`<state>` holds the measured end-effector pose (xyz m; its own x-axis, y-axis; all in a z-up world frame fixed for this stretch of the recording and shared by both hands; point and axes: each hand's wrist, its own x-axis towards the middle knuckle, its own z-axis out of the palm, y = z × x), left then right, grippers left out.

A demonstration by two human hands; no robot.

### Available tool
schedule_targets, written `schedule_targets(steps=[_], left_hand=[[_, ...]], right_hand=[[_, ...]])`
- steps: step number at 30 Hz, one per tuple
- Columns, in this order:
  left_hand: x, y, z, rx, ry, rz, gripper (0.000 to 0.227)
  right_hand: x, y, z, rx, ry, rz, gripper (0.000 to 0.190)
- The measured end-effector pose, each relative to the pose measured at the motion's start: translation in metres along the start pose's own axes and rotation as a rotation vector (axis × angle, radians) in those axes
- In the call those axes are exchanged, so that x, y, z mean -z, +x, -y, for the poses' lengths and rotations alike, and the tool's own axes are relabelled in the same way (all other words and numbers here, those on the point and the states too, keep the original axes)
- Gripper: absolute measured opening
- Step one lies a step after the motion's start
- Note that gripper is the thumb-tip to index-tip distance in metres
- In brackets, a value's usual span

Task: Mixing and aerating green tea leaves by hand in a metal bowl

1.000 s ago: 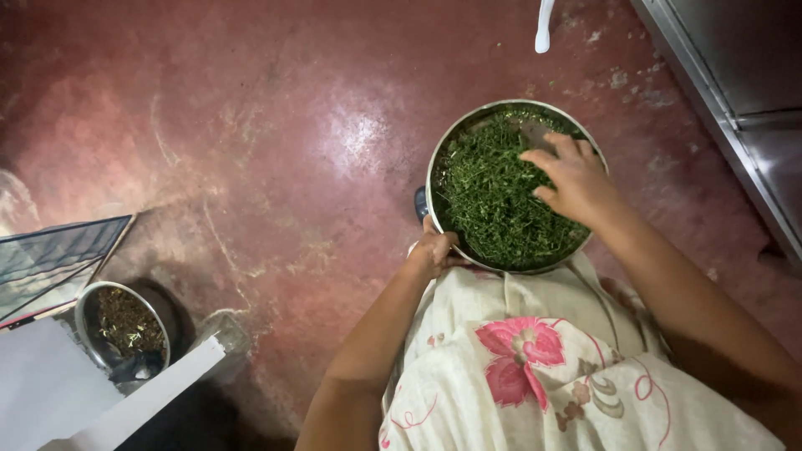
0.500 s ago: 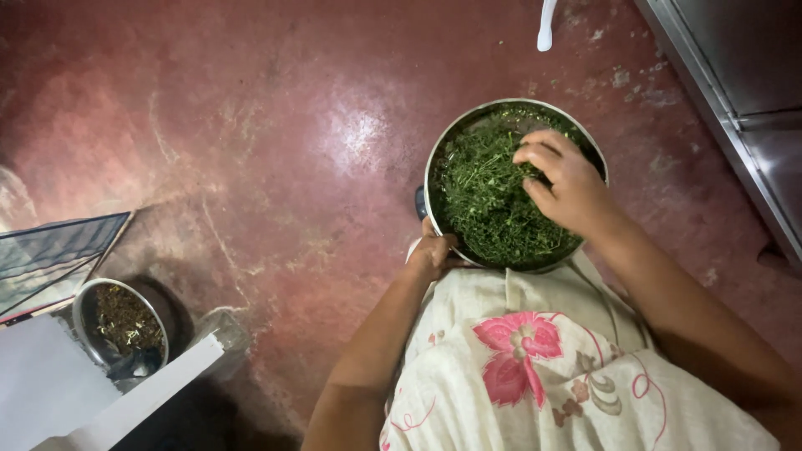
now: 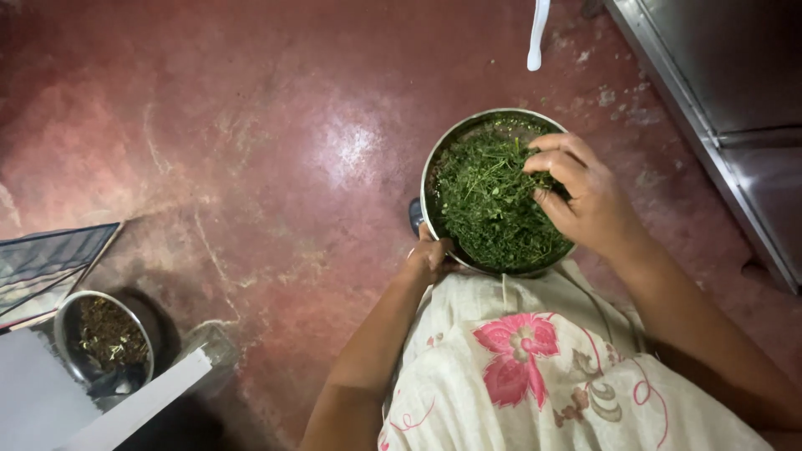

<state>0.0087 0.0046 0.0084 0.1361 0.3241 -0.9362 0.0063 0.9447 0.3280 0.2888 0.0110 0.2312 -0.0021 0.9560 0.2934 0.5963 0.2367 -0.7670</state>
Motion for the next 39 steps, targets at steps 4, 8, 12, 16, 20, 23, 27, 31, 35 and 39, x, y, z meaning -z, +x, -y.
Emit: schedule_targets(steps=[4,8,12,16,20,23,27,31,35,39], left_hand=[[-0.013,0.0,-0.005,-0.002,-0.02,0.003,0.064],[-0.021,0.009,-0.009,-0.003,-0.017,0.019,0.074],[-0.037,-0.003,-0.029,-0.018,-0.044,0.031,0.08],[-0.054,0.004,-0.05,-0.022,-0.022,0.038,0.083],[-0.057,0.035,-0.067,-0.021,-0.042,0.061,0.091],[-0.061,0.053,-0.101,0.013,-0.012,0.084,0.098],[-0.064,0.097,-0.138,0.003,0.017,0.105,0.1],[-0.081,0.126,-0.185,0.002,0.143,0.105,0.097],[-0.089,0.17,-0.201,0.018,0.163,0.1,0.094],[-0.102,0.175,-0.225,0.063,0.354,0.109,0.1]], right_hand=[[-0.003,0.0,-0.012,-0.003,0.007,0.01,0.035],[-0.009,0.002,-0.037,-0.065,-0.157,0.125,0.05],[-0.018,-0.001,-0.063,-0.154,-0.297,0.226,0.06],[-0.017,0.023,-0.066,-0.432,-0.276,0.439,0.093],[-0.039,0.02,-0.116,-0.469,-0.355,0.403,0.082],[-0.049,0.03,-0.151,-0.398,-0.405,0.247,0.059],[-0.055,0.051,-0.194,-0.442,-0.383,0.123,0.055],[-0.047,0.088,-0.199,-0.576,-0.342,-0.085,0.048],[-0.054,0.115,-0.201,-0.499,-0.414,-0.252,0.045],[-0.068,0.136,-0.195,-0.557,-0.422,-0.32,0.041]])
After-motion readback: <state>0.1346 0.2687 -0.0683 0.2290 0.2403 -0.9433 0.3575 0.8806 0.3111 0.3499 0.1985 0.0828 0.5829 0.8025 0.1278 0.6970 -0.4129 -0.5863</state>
